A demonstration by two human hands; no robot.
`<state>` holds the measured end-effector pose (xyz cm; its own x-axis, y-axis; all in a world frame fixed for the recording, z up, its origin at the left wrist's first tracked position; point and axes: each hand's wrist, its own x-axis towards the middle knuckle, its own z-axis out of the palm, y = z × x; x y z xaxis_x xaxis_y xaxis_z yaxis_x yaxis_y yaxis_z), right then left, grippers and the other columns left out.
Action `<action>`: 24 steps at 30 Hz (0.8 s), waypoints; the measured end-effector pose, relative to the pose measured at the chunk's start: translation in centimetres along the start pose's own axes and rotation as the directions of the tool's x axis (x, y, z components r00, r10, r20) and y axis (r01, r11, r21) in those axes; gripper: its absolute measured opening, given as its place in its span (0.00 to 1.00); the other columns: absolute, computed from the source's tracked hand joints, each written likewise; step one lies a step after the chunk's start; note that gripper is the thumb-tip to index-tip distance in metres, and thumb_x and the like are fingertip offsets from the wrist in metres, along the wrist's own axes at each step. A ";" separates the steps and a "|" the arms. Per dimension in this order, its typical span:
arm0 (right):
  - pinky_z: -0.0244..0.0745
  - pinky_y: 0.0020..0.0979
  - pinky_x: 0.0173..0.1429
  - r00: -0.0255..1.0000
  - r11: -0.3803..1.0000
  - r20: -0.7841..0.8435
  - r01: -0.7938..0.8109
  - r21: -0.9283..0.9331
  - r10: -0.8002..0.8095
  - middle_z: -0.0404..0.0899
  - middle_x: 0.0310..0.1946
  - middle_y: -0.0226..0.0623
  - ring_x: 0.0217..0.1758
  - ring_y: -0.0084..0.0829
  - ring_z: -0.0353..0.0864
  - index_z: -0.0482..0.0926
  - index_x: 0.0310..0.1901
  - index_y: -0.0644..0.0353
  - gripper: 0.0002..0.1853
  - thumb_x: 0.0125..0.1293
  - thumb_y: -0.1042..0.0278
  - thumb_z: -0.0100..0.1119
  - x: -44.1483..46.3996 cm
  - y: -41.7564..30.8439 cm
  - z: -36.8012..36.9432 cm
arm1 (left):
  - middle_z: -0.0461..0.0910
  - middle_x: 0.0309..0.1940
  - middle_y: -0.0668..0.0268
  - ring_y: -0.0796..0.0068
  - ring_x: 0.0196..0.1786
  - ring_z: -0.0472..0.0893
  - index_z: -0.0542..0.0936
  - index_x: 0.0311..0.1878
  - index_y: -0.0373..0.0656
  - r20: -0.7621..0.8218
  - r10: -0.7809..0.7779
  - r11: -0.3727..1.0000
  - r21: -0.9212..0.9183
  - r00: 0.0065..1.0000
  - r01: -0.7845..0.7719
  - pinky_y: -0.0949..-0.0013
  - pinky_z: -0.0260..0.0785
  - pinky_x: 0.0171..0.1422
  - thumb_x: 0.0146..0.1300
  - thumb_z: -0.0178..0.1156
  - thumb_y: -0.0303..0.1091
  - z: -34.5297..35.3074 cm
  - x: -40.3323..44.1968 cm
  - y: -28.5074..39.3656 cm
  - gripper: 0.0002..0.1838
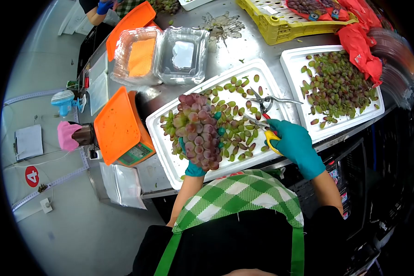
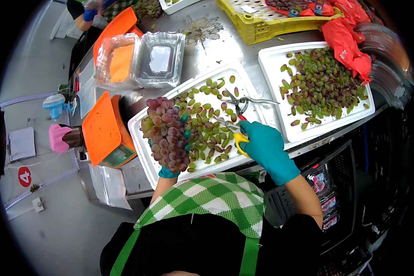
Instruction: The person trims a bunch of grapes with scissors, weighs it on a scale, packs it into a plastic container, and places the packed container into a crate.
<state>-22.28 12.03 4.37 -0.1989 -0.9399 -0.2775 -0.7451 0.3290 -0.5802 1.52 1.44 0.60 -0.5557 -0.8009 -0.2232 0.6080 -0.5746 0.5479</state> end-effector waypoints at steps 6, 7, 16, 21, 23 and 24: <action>0.73 0.25 0.42 0.998 0.701 0.024 0.023 0.713 -0.057 0.77 0.40 0.35 0.38 0.23 0.78 0.69 0.54 0.52 0.27 0.48 0.71 0.62 -0.4 -3.2 -2.4 | 0.66 0.55 0.60 0.65 0.56 0.68 0.58 0.60 0.42 0.195 -0.014 0.993 -0.110 0.981 0.036 0.61 0.62 0.59 0.53 0.55 0.40 1.2 0.7 0.3 0.32; 0.72 0.24 0.46 0.993 0.603 0.037 0.039 0.797 -0.114 0.76 0.43 0.37 0.42 0.22 0.77 0.69 0.54 0.54 0.27 0.50 0.72 0.61 -0.5 -3.4 -2.3 | 0.67 0.54 0.61 0.66 0.56 0.68 0.60 0.60 0.42 0.143 -0.063 0.978 -0.189 0.988 0.090 0.62 0.63 0.58 0.51 0.58 0.36 1.0 0.3 0.3 0.32; 0.72 0.24 0.43 0.929 0.902 0.355 -0.059 0.429 -0.108 0.78 0.38 0.41 0.39 0.26 0.79 0.70 0.53 0.57 0.24 0.54 0.60 0.60 -1.0 -6.4 -5.3 | 0.66 0.54 0.62 0.66 0.56 0.68 0.59 0.60 0.43 0.013 -0.207 0.945 0.261 0.978 0.197 0.63 0.63 0.58 0.49 0.60 0.32 -3.6 -1.5 0.1 0.33; 0.72 0.27 0.41 0.931 0.955 0.336 0.039 0.294 -0.141 0.77 0.38 0.44 0.38 0.31 0.79 0.70 0.53 0.57 0.24 0.55 0.58 0.59 -1.0 -6.3 -5.5 | 0.66 0.54 0.62 0.66 0.56 0.68 0.59 0.60 0.43 -0.029 -0.201 0.914 0.353 0.979 0.198 0.63 0.63 0.58 0.48 0.61 0.31 -4.7 -2.0 0.3 0.34; 0.72 0.29 0.42 0.931 0.967 0.322 0.098 0.236 -0.173 0.77 0.38 0.45 0.39 0.33 0.79 0.69 0.53 0.57 0.25 0.55 0.57 0.58 -0.8 -6.2 -5.8 | 0.66 0.54 0.62 0.67 0.56 0.68 0.59 0.60 0.43 -0.067 -0.201 0.914 0.346 0.977 0.212 0.63 0.63 0.58 0.48 0.61 0.30 -5.0 -2.2 0.4 0.35; 0.72 0.30 0.42 0.929 0.974 0.328 0.107 0.202 -0.170 0.77 0.38 0.45 0.39 0.34 0.79 0.69 0.53 0.57 0.25 0.54 0.57 0.58 -0.6 -6.3 -6.0 | 0.66 0.54 0.63 0.67 0.55 0.68 0.59 0.60 0.43 -0.098 -0.207 0.916 0.330 0.973 0.228 0.64 0.63 0.58 0.46 0.62 0.27 -5.0 -2.2 0.6 0.36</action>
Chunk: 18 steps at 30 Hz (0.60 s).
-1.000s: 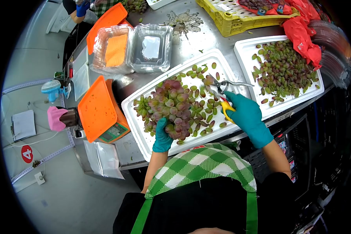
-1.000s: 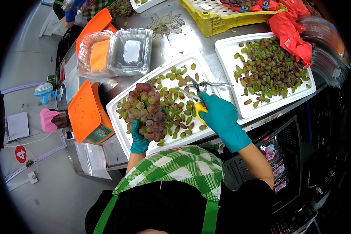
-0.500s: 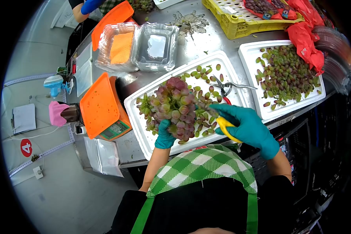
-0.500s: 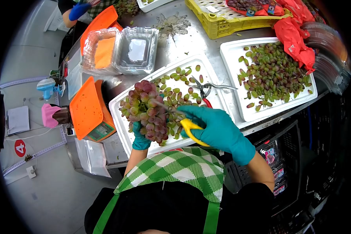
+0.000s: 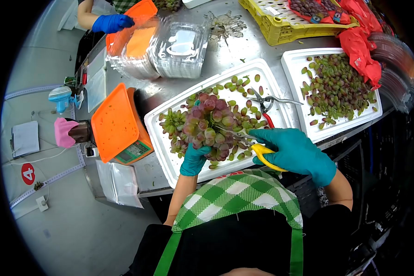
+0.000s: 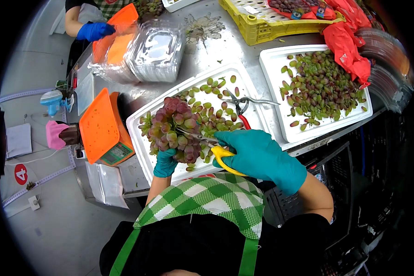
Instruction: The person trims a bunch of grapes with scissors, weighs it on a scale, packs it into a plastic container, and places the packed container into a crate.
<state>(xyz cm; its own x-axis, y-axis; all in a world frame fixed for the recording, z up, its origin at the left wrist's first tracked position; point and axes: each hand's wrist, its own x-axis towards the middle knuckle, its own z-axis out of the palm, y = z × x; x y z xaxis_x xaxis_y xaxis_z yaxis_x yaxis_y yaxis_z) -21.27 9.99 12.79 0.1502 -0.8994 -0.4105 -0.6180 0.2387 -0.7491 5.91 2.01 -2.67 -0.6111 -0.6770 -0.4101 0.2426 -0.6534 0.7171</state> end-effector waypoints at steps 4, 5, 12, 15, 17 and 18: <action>0.71 0.32 0.42 1.000 0.994 0.017 -0.014 -0.105 0.016 0.77 0.37 0.44 0.39 0.37 0.78 0.69 0.53 0.57 0.27 0.53 0.54 0.58 0.1 -0.6 -1.1 | 0.69 0.50 0.66 0.67 0.52 0.70 0.63 0.56 0.44 -0.109 0.047 0.999 0.032 0.993 -0.043 0.64 0.65 0.57 0.40 0.63 0.22 1.6 -0.1 0.8 0.35; 0.71 0.32 0.42 1.000 0.993 0.021 -0.017 -0.121 0.020 0.77 0.37 0.44 0.39 0.38 0.78 0.69 0.53 0.56 0.27 0.53 0.54 0.58 0.2 -0.7 -1.2 | 0.70 0.48 0.66 0.67 0.51 0.71 0.65 0.55 0.43 -0.134 0.088 0.995 0.066 0.987 -0.080 0.63 0.65 0.56 0.38 0.63 0.22 2.3 -0.1 1.1 0.34; 0.71 0.32 0.41 1.000 0.991 0.030 0.010 -0.133 -0.006 0.77 0.35 0.43 0.37 0.39 0.78 0.69 0.53 0.57 0.27 0.52 0.54 0.59 0.5 -0.6 -1.6 | 0.71 0.48 0.66 0.67 0.50 0.72 0.64 0.55 0.43 -0.131 0.085 0.995 0.068 0.988 -0.077 0.64 0.66 0.55 0.36 0.63 0.19 2.6 0.1 1.5 0.37; 0.71 0.32 0.41 1.000 0.994 0.022 0.000 -0.108 0.003 0.77 0.35 0.43 0.37 0.38 0.78 0.70 0.53 0.56 0.27 0.52 0.54 0.59 0.5 -0.4 -1.4 | 0.69 0.49 0.67 0.69 0.51 0.71 0.61 0.58 0.44 -0.111 0.054 0.998 0.017 0.992 -0.052 0.66 0.66 0.55 0.38 0.65 0.18 2.0 0.1 1.3 0.39; 0.71 0.31 0.40 1.000 0.995 0.026 -0.008 -0.102 0.011 0.78 0.35 0.44 0.37 0.38 0.78 0.70 0.52 0.56 0.26 0.52 0.54 0.60 0.5 -0.3 -1.3 | 0.69 0.49 0.67 0.69 0.51 0.71 0.61 0.58 0.45 -0.105 0.071 0.997 0.037 0.992 -0.068 0.66 0.66 0.54 0.38 0.65 0.18 2.2 0.2 1.4 0.39; 0.71 0.31 0.40 0.999 0.995 0.025 -0.017 -0.097 0.019 0.78 0.35 0.44 0.37 0.38 0.79 0.70 0.52 0.56 0.26 0.52 0.55 0.60 0.5 -0.4 -1.4 | 0.70 0.48 0.66 0.69 0.51 0.71 0.63 0.56 0.44 -0.118 0.087 0.995 0.055 0.989 -0.081 0.65 0.67 0.54 0.37 0.64 0.18 2.4 0.1 1.5 0.38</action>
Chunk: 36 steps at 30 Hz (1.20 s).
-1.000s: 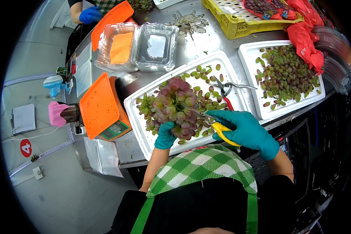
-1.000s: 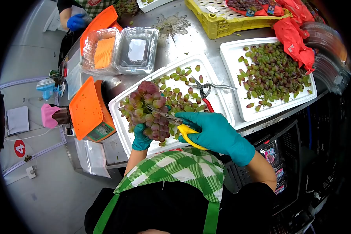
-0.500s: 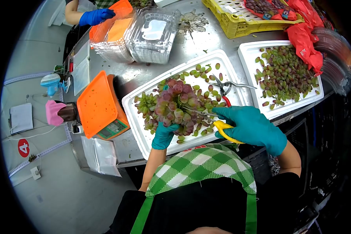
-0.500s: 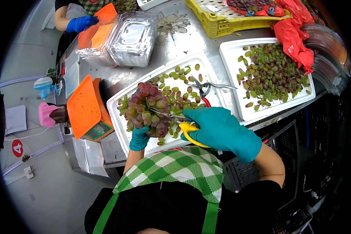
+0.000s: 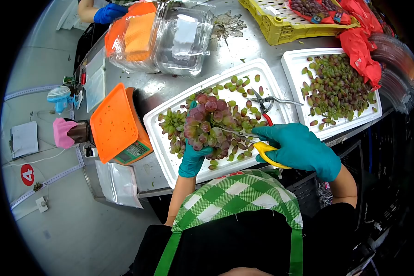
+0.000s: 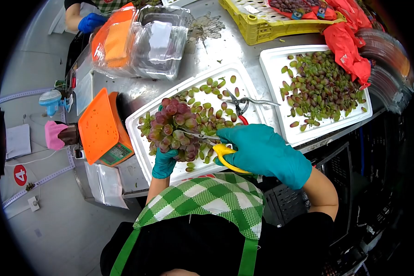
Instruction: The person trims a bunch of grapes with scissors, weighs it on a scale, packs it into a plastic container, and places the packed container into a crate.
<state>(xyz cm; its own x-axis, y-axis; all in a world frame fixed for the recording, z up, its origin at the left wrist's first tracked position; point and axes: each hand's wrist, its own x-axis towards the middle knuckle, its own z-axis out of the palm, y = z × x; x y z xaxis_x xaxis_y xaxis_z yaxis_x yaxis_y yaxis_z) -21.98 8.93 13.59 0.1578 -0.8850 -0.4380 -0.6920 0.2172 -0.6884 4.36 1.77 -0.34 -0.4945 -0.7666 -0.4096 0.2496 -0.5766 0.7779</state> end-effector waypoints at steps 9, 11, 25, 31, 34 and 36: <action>0.72 0.29 0.41 0.999 0.988 0.024 -0.050 0.145 0.047 0.78 0.36 0.43 0.37 0.34 0.79 0.70 0.52 0.56 0.26 0.51 0.58 0.62 -0.2 0.1 0.5 | 0.71 0.47 0.66 0.68 0.50 0.72 0.64 0.55 0.42 -0.002 0.034 0.998 0.057 0.999 -0.034 0.66 0.68 0.53 0.37 0.62 0.20 0.2 -0.1 0.2 0.35; 0.71 0.28 0.42 0.995 0.989 0.076 -0.079 0.129 0.070 0.78 0.36 0.43 0.37 0.34 0.79 0.70 0.52 0.56 0.27 0.51 0.57 0.62 -0.2 -0.3 0.1 | 0.70 0.47 0.66 0.68 0.50 0.72 0.64 0.55 0.43 0.004 0.037 0.998 0.053 0.999 -0.037 0.66 0.68 0.53 0.37 0.62 0.20 0.3 -0.1 0.3 0.36; 0.69 0.31 0.47 0.956 0.972 0.291 -0.026 0.235 -0.045 0.76 0.41 0.43 0.42 0.35 0.77 0.71 0.50 0.61 0.28 0.53 0.49 0.57 0.5 1.3 -0.9 | 0.70 0.48 0.66 0.68 0.50 0.72 0.63 0.56 0.43 0.030 0.063 0.997 0.042 0.998 -0.064 0.65 0.67 0.53 0.37 0.63 0.21 0.4 -0.3 0.4 0.36; 0.69 0.34 0.47 0.985 0.999 0.169 0.004 0.047 -0.012 0.75 0.41 0.48 0.43 0.42 0.76 0.67 0.55 0.59 0.31 0.53 0.48 0.57 -0.3 -0.1 -0.6 | 0.70 0.48 0.66 0.68 0.51 0.72 0.63 0.56 0.43 0.036 0.066 0.997 0.045 0.997 -0.068 0.65 0.67 0.53 0.37 0.64 0.22 0.2 -0.4 0.3 0.37; 0.70 0.34 0.46 0.986 1.000 0.163 -0.016 -0.012 0.018 0.75 0.41 0.47 0.43 0.43 0.76 0.68 0.53 0.59 0.30 0.53 0.48 0.57 -0.3 -0.7 -0.7 | 0.70 0.48 0.66 0.68 0.51 0.71 0.63 0.56 0.43 0.045 0.085 0.995 0.055 0.995 -0.088 0.65 0.67 0.53 0.37 0.64 0.22 0.3 -0.5 0.1 0.37; 0.70 0.34 0.45 0.987 0.999 0.159 -0.006 -0.051 0.014 0.76 0.40 0.47 0.42 0.43 0.76 0.70 0.52 0.59 0.29 0.53 0.49 0.57 -0.2 -0.8 -0.7 | 0.70 0.48 0.67 0.68 0.51 0.71 0.63 0.56 0.44 0.048 0.095 0.994 0.055 0.994 -0.098 0.65 0.67 0.53 0.37 0.64 0.22 0.6 -0.6 0.1 0.37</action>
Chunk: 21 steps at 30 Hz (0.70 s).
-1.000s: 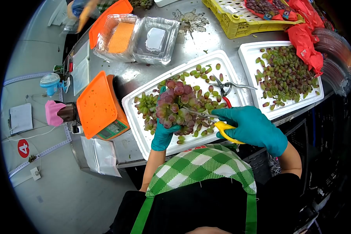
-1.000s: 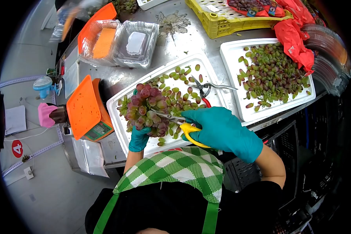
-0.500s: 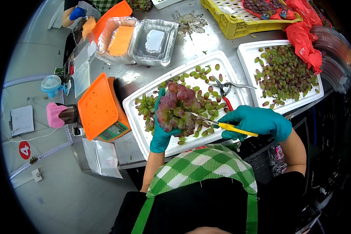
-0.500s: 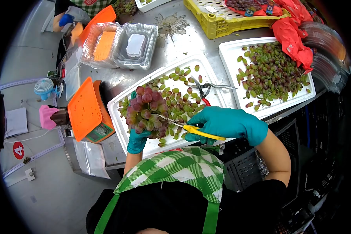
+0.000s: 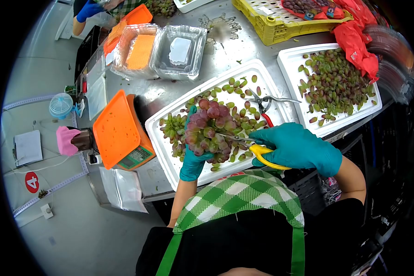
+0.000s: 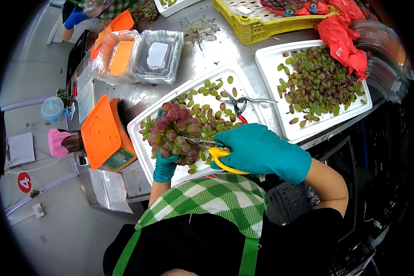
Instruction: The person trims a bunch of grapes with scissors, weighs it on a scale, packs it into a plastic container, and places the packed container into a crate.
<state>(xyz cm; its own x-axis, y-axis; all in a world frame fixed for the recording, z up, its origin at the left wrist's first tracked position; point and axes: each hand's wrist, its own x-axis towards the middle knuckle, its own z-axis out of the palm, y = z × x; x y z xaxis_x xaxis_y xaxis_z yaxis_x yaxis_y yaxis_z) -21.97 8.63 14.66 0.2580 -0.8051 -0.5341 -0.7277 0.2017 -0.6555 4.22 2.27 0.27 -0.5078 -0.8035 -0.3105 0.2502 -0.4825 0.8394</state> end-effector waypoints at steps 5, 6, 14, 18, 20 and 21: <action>0.71 0.34 0.42 0.988 0.996 -0.128 0.085 0.020 -0.082 0.78 0.34 0.43 0.36 0.41 0.77 0.74 0.47 0.56 0.22 0.54 0.52 0.56 0.4 1.0 0.9 | 0.64 0.55 0.65 0.67 0.56 0.67 0.56 0.61 0.47 -0.034 -0.133 0.986 -0.105 0.991 0.128 0.62 0.63 0.59 0.35 0.65 0.18 -0.9 0.1 -0.4 0.46; 0.71 0.34 0.42 0.988 0.996 -0.136 0.082 0.025 -0.078 0.77 0.34 0.45 0.36 0.42 0.78 0.74 0.48 0.57 0.22 0.53 0.54 0.57 0.5 1.0 1.0 | 0.64 0.55 0.65 0.67 0.56 0.67 0.56 0.62 0.47 -0.045 -0.136 0.983 -0.131 0.990 0.129 0.63 0.62 0.60 0.35 0.66 0.19 -1.1 0.1 -0.6 0.47; 0.72 0.31 0.39 0.976 0.973 -0.201 0.126 0.191 -0.087 0.78 0.32 0.40 0.34 0.36 0.79 0.74 0.48 0.54 0.21 0.54 0.54 0.58 0.6 1.2 1.6 | 0.62 0.57 0.64 0.67 0.58 0.66 0.55 0.63 0.45 -0.021 -0.118 0.961 -0.252 0.993 0.109 0.63 0.58 0.62 0.34 0.69 0.23 -0.2 0.8 -1.0 0.49; 0.72 0.26 0.37 0.907 0.818 -0.421 0.254 0.516 -0.016 0.78 0.32 0.40 0.33 0.27 0.79 0.72 0.48 0.58 0.23 0.52 0.58 0.62 2.1 3.1 4.2 | 0.62 0.58 0.63 0.67 0.58 0.65 0.55 0.63 0.45 0.025 -0.094 0.955 -0.280 0.995 0.097 0.63 0.58 0.63 0.33 0.69 0.24 0.4 1.1 -1.1 0.49; 0.71 0.23 0.42 0.917 0.755 -0.389 0.196 0.625 0.084 0.78 0.36 0.40 0.37 0.20 0.76 0.69 0.50 0.63 0.25 0.51 0.65 0.64 2.6 3.8 4.8 | 0.61 0.58 0.63 0.67 0.58 0.65 0.54 0.63 0.45 0.042 -0.087 0.955 -0.279 0.995 0.096 0.63 0.57 0.63 0.33 0.69 0.24 0.6 1.1 -1.3 0.49; 0.71 0.22 0.43 0.899 0.725 -0.426 0.230 0.650 0.096 0.78 0.37 0.39 0.38 0.20 0.76 0.69 0.51 0.64 0.26 0.51 0.66 0.64 3.1 4.6 5.8 | 0.61 0.58 0.63 0.67 0.58 0.65 0.54 0.63 0.45 0.054 -0.083 0.957 -0.273 0.995 0.094 0.63 0.57 0.63 0.33 0.69 0.25 0.6 1.2 -1.3 0.49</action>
<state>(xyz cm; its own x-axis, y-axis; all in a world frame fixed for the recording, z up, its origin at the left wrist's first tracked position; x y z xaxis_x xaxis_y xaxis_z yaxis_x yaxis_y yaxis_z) -20.84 10.24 6.91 -0.1091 -0.9425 -0.3159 -0.0551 0.3230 -0.9448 2.81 2.16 -0.93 -0.5707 -0.7408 -0.3543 0.4168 -0.6331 0.6523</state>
